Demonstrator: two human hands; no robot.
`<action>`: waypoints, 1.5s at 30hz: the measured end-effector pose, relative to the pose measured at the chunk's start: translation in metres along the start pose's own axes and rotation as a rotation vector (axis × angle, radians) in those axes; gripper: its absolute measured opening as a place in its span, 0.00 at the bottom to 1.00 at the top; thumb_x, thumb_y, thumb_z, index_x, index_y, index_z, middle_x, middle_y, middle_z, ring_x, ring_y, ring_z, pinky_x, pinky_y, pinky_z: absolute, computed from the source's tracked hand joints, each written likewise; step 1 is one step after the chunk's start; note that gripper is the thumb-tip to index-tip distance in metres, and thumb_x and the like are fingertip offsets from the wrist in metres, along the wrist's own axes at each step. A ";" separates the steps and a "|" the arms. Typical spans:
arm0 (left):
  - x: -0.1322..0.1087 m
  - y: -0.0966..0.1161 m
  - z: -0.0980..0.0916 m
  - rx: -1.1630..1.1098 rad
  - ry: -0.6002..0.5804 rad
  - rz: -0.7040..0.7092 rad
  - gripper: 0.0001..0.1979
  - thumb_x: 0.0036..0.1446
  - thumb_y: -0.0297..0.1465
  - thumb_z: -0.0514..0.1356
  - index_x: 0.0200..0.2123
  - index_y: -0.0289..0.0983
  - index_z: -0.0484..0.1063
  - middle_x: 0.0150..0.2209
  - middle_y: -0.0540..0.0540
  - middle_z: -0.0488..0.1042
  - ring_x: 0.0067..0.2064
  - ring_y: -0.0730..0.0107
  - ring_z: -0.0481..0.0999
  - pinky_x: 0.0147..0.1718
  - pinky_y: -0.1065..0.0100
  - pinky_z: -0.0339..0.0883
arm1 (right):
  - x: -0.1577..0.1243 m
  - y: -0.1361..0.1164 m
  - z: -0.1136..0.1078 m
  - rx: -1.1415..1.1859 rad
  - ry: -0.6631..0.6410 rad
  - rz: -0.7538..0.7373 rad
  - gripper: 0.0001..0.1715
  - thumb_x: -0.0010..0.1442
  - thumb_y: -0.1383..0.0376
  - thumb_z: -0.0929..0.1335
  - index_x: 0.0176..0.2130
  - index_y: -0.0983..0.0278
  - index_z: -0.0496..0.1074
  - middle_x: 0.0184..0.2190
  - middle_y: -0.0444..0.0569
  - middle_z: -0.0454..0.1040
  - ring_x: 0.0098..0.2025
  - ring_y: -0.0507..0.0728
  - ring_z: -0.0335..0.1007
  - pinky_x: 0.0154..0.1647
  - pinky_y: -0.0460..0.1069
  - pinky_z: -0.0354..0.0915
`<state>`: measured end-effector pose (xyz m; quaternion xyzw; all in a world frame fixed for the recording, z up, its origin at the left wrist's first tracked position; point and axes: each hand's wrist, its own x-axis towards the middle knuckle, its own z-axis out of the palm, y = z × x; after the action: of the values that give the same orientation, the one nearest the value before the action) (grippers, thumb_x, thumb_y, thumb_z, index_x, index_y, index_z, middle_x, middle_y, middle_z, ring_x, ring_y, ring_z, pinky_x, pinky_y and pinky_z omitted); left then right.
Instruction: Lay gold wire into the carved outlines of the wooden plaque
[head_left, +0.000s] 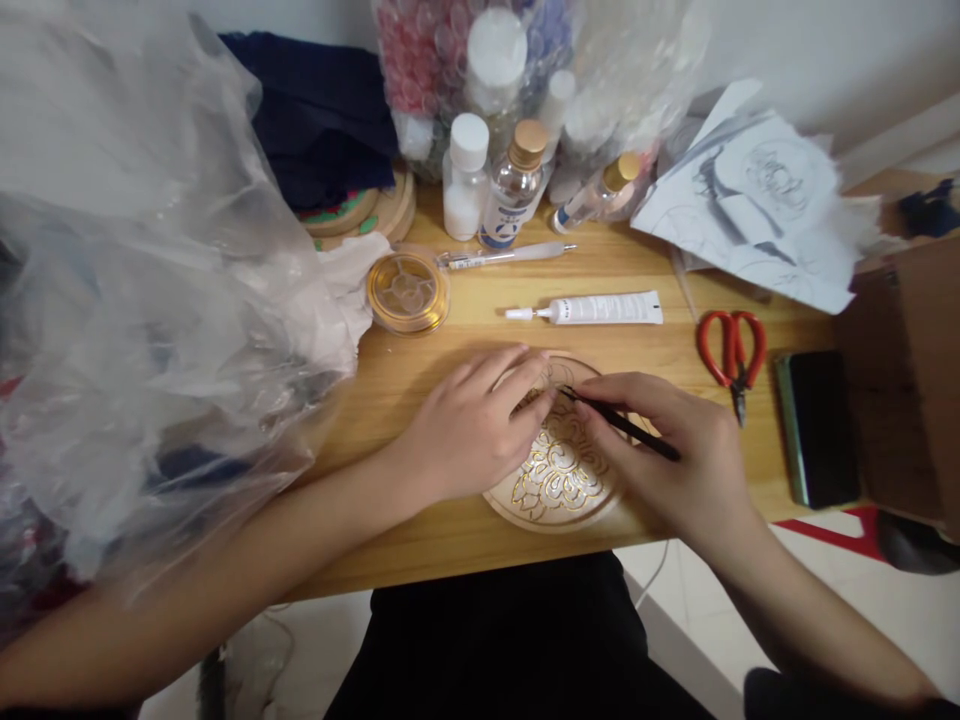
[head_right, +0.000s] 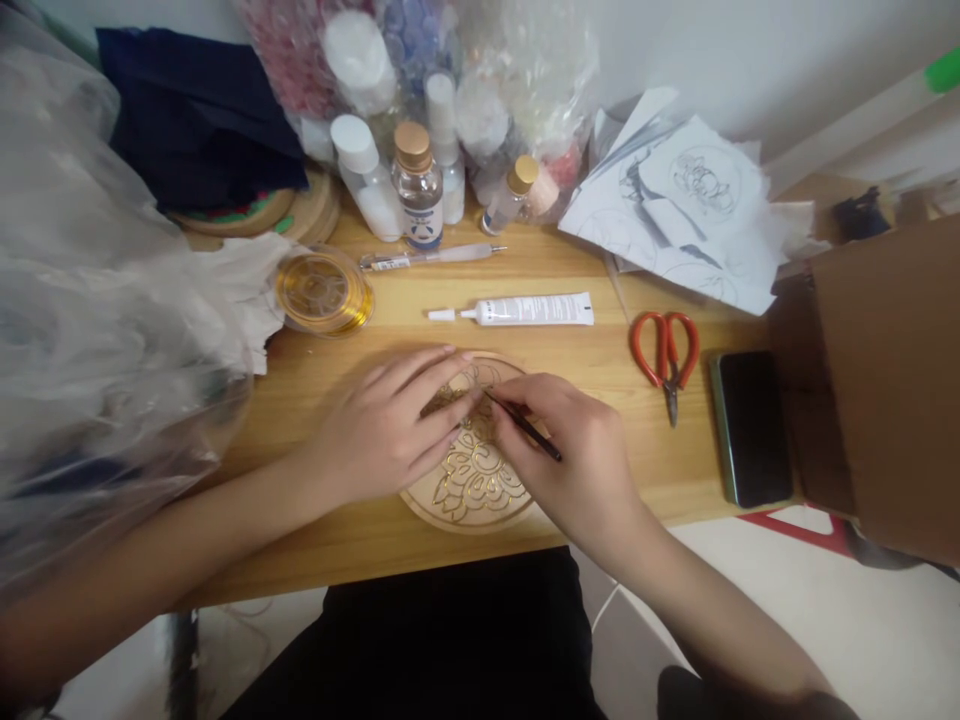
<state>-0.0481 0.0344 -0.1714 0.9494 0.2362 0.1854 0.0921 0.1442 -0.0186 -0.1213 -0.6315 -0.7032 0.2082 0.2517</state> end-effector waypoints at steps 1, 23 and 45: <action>0.000 0.000 0.000 -0.006 -0.001 -0.001 0.16 0.64 0.31 0.51 0.51 0.31 0.70 0.58 0.34 0.67 0.59 0.50 0.66 0.50 0.56 0.66 | 0.000 0.000 0.000 -0.002 0.000 -0.010 0.05 0.58 0.70 0.69 0.37 0.63 0.74 0.34 0.49 0.81 0.35 0.56 0.79 0.34 0.50 0.74; 0.002 0.001 -0.002 0.061 0.007 0.022 0.15 0.62 0.31 0.54 0.48 0.31 0.72 0.56 0.34 0.70 0.57 0.50 0.69 0.49 0.57 0.67 | 0.006 0.001 -0.009 -0.170 -0.072 -0.329 0.09 0.62 0.72 0.66 0.39 0.66 0.76 0.37 0.54 0.81 0.39 0.58 0.80 0.39 0.50 0.78; 0.001 0.001 -0.001 0.034 0.023 0.015 0.15 0.62 0.30 0.53 0.49 0.31 0.72 0.56 0.34 0.70 0.58 0.50 0.68 0.50 0.56 0.67 | -0.004 0.003 0.001 0.032 0.015 -0.105 0.09 0.59 0.73 0.67 0.39 0.62 0.76 0.35 0.50 0.81 0.36 0.56 0.79 0.36 0.50 0.75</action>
<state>-0.0469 0.0340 -0.1697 0.9503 0.2333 0.1929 0.0721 0.1463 -0.0224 -0.1243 -0.5911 -0.7301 0.2009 0.2777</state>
